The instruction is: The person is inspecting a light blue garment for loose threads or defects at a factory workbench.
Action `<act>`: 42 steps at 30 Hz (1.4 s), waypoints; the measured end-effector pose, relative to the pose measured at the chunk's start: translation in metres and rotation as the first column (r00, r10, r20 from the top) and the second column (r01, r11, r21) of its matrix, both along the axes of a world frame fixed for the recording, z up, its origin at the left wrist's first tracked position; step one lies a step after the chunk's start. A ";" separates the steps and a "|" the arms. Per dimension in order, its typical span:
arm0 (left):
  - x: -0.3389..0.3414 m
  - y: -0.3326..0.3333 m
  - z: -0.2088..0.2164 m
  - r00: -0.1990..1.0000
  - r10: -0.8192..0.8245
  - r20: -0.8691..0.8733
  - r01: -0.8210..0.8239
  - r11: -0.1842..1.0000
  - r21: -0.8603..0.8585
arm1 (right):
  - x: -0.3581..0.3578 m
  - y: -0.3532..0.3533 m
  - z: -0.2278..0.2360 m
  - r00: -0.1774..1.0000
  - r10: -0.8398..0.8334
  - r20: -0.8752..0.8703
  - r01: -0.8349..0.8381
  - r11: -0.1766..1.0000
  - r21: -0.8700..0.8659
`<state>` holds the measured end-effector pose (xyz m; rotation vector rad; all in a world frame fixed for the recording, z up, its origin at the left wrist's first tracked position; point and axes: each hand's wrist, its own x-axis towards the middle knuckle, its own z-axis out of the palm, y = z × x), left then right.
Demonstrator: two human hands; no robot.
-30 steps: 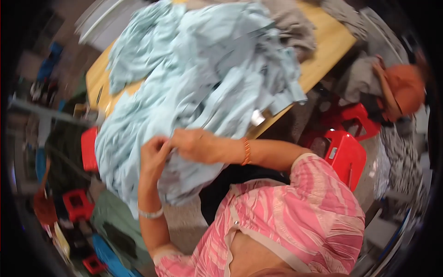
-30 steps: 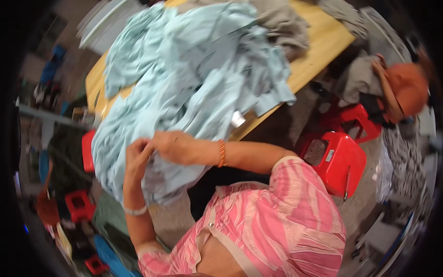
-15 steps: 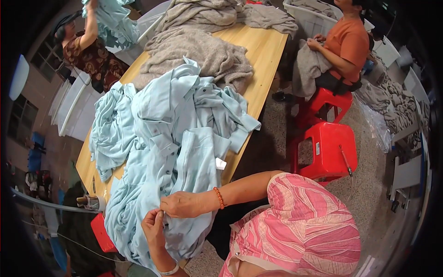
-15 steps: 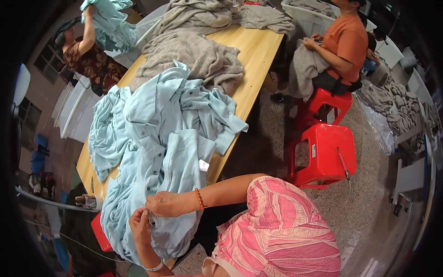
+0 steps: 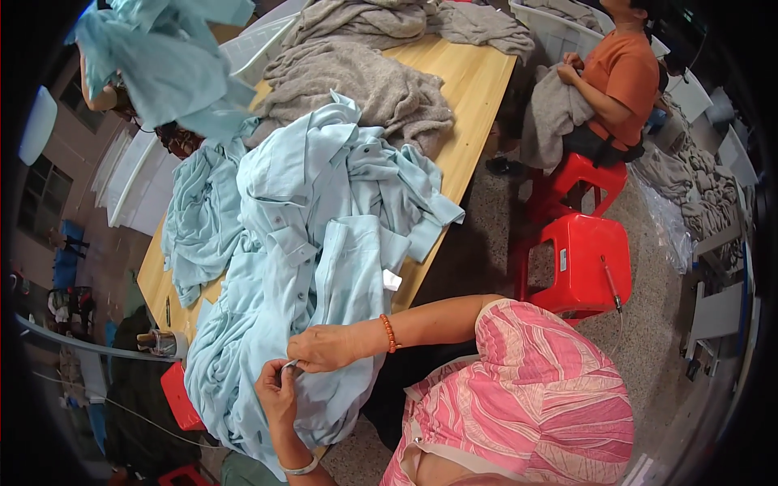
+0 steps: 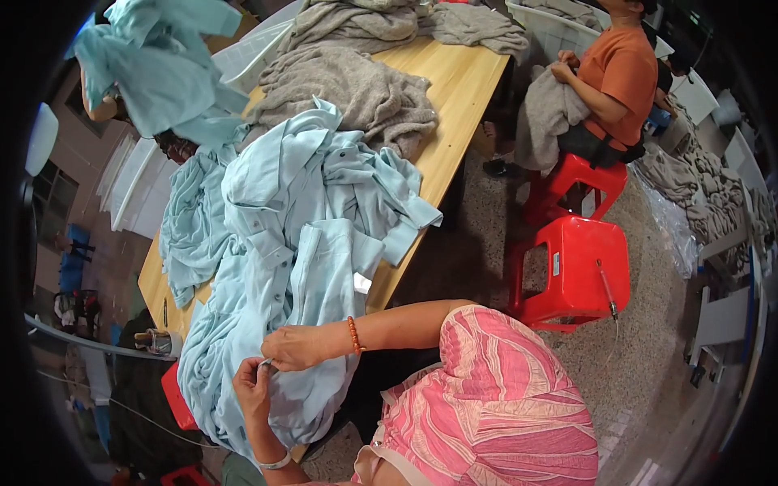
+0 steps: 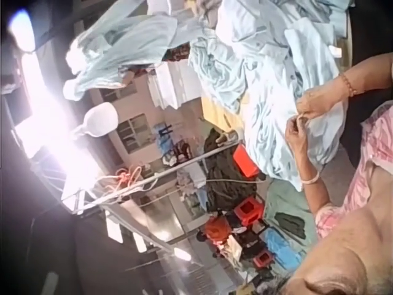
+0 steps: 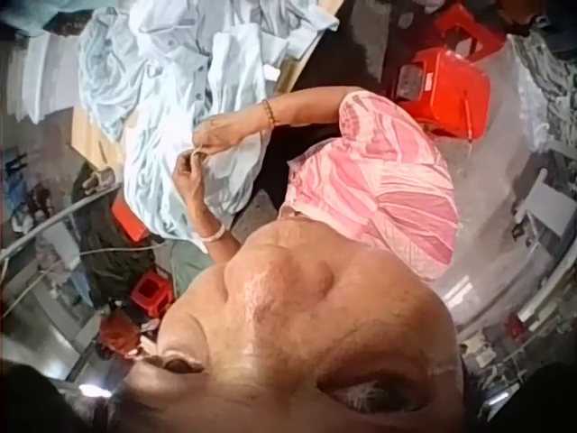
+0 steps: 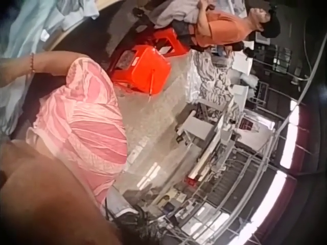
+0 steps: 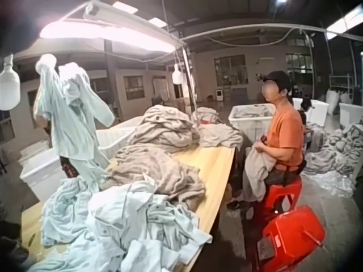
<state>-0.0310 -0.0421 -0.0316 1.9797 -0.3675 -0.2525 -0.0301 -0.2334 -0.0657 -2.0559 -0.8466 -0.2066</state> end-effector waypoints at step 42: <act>0.017 -0.030 -0.003 0.982 -0.108 -0.154 0.120 0.990 0.073 | 0.026 -0.053 0.018 0.718 0.210 -0.664 -0.096 0.974 0.204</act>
